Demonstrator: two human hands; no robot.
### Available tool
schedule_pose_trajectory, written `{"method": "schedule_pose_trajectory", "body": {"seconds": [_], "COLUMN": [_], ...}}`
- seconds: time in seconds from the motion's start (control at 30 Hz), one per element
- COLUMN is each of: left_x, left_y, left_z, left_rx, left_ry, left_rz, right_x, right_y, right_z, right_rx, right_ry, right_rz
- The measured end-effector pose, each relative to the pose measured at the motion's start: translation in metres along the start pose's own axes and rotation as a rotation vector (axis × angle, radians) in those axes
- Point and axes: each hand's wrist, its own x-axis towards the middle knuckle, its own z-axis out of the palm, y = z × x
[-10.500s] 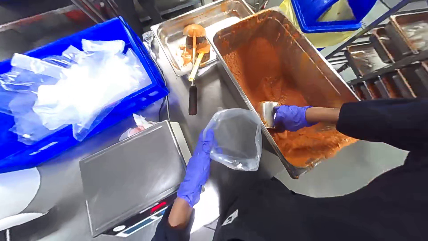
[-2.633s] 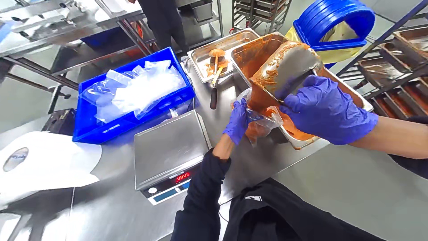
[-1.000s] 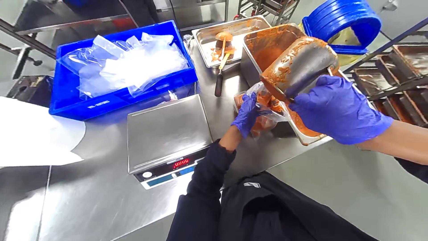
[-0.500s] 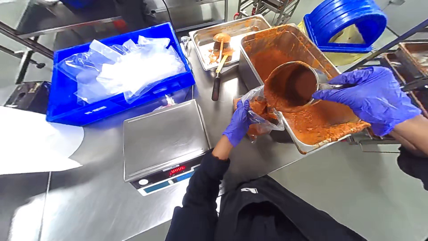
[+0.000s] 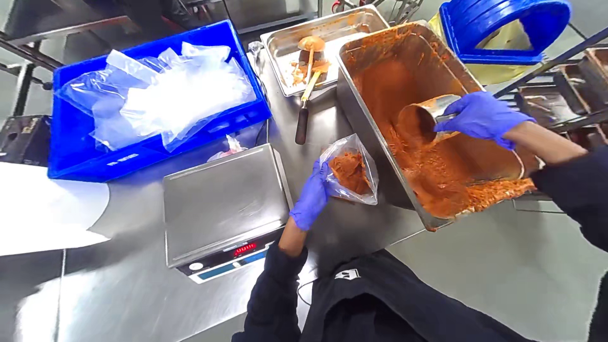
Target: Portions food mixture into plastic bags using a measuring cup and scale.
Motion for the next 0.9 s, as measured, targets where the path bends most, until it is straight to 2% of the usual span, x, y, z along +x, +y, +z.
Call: {"method": "schedule_pose_trajectory", "body": {"seconds": [0.1, 0.23, 0.27, 0.37, 0.5, 0.6, 0.67, 0.73, 0.8, 0.9], "left_x": [-0.002, 0.001, 0.002, 0.003, 0.009, 0.018, 0.025, 0.034, 0.042, 0.043], "left_y": [0.001, 0.002, 0.004, 0.011, 0.028, 0.039, 0.045, 0.052, 0.055, 0.061], "left_z": [0.001, 0.008, 0.009, 0.008, 0.002, 0.013, 0.019, 0.022, 0.023, 0.035], "left_rx": [0.078, 0.224, 0.257, 0.453, 0.986, 1.242, 1.327, 1.354, 1.344, 1.377], "left_ry": [0.013, 0.017, 0.048, 0.098, 0.123, 0.151, 0.142, 0.049, -0.025, -0.009], "left_rz": [-0.042, -0.094, -0.108, -0.127, -0.172, -0.173, -0.14, -0.129, -0.098, -0.036], "right_x": [0.052, 0.096, 0.106, 0.113, 0.069, 0.033, 0.012, 0.002, 0.0, -0.006], "right_y": [0.013, 0.034, 0.041, 0.057, 0.074, 0.082, 0.061, 0.037, 0.022, 0.02], "right_z": [0.023, 0.047, 0.055, 0.069, 0.075, 0.085, 0.09, 0.098, 0.104, 0.102], "right_rx": [-0.261, -0.619, -0.676, -0.763, -0.698, -0.649, -0.579, -0.493, -0.391, -0.114], "right_ry": [-0.101, -0.195, -0.234, -0.376, -0.493, -0.598, -0.68, -0.723, -0.721, -0.666], "right_rz": [-0.062, -0.386, -0.456, -0.51, -0.442, -0.36, -0.289, -0.264, -0.254, -0.164]}}
